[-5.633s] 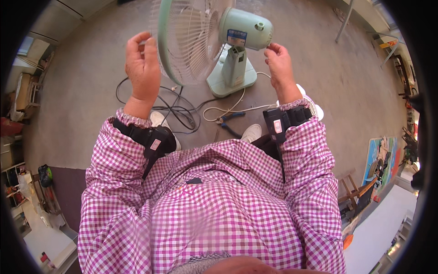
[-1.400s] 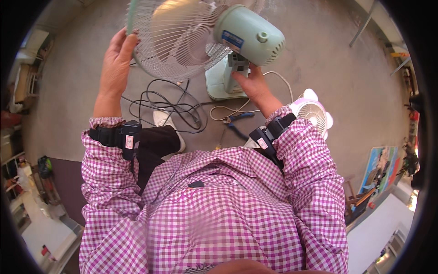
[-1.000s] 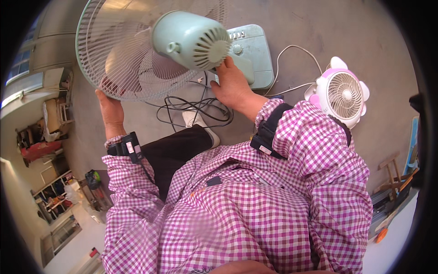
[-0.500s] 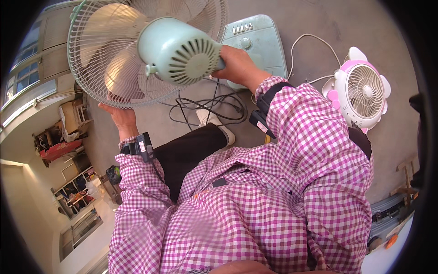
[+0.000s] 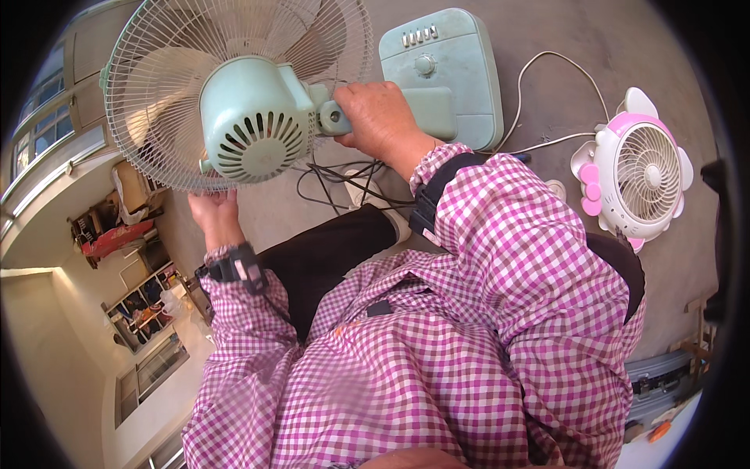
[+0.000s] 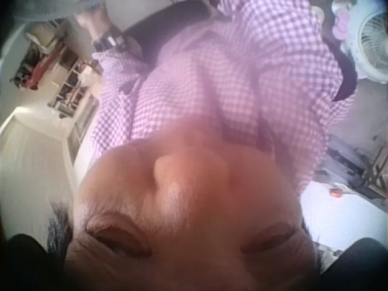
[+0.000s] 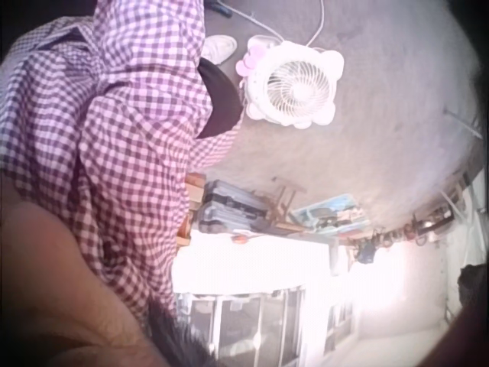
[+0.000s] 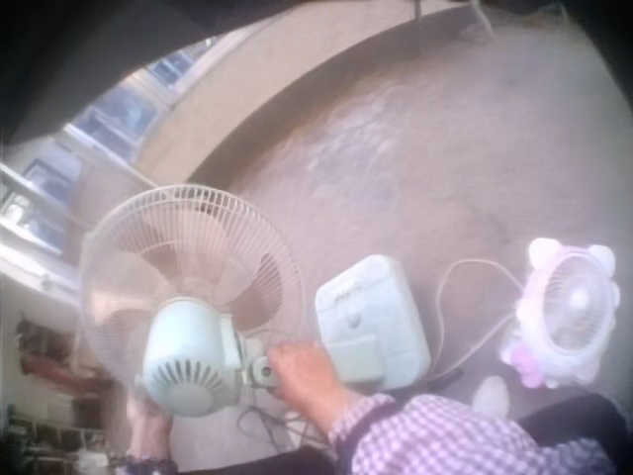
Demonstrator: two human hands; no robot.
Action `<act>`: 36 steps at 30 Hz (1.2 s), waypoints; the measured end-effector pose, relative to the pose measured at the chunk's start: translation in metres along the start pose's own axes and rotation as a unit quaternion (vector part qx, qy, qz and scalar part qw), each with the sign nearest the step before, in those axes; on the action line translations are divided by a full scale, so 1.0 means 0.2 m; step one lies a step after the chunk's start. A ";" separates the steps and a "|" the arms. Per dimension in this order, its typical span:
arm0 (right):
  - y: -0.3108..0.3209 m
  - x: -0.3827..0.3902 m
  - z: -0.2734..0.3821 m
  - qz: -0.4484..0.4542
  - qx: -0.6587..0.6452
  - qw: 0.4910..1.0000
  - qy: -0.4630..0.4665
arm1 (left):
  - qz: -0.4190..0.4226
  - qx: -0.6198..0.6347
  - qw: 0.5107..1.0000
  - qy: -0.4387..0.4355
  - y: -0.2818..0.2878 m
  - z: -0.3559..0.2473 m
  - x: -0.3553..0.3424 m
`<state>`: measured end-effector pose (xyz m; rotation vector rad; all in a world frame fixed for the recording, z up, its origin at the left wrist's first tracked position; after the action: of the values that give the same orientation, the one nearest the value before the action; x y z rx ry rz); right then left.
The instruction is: The person sits on the floor and adjusts a light green table fan, then opens a blue toolbox to select tools. They pick up a socket wrench and a ratchet, briefly apply the socket wrench to the fan, and continue selecting additional tools from the case.
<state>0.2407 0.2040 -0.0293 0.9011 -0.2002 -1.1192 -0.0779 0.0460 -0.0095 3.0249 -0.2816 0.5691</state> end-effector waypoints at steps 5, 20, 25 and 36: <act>-0.03 0.00 0.09 -0.011 -0.002 1.000 0.017 | -0.078 -0.028 0.995 -0.064 0.18 -0.13 0.18; -0.11 0.00 0.27 -0.062 -0.018 0.997 0.053 | 0.238 -0.012 0.954 -0.184 -0.17 -0.24 0.70; -0.12 -0.02 0.35 -0.055 -0.019 0.996 0.065 | 0.225 -0.017 0.948 -0.224 -0.14 -0.30 0.69; -0.14 0.04 0.40 -0.075 -0.034 0.994 0.073 | 0.245 -0.047 0.951 -0.185 -0.07 -0.32 0.73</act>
<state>0.1806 0.1514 0.0012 0.9447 0.0263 -1.1855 0.0354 0.0409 0.1036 2.9405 -1.0607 -0.0117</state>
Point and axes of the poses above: each hand's wrist, its own x-axis away from the middle knuckle, its own y-axis out of the back of the hand, z = x × y, the point moved 7 cm from there along -x, towards the middle knuckle, and after that the axes turned 14 degrees about -z, right-handed, at the moved point
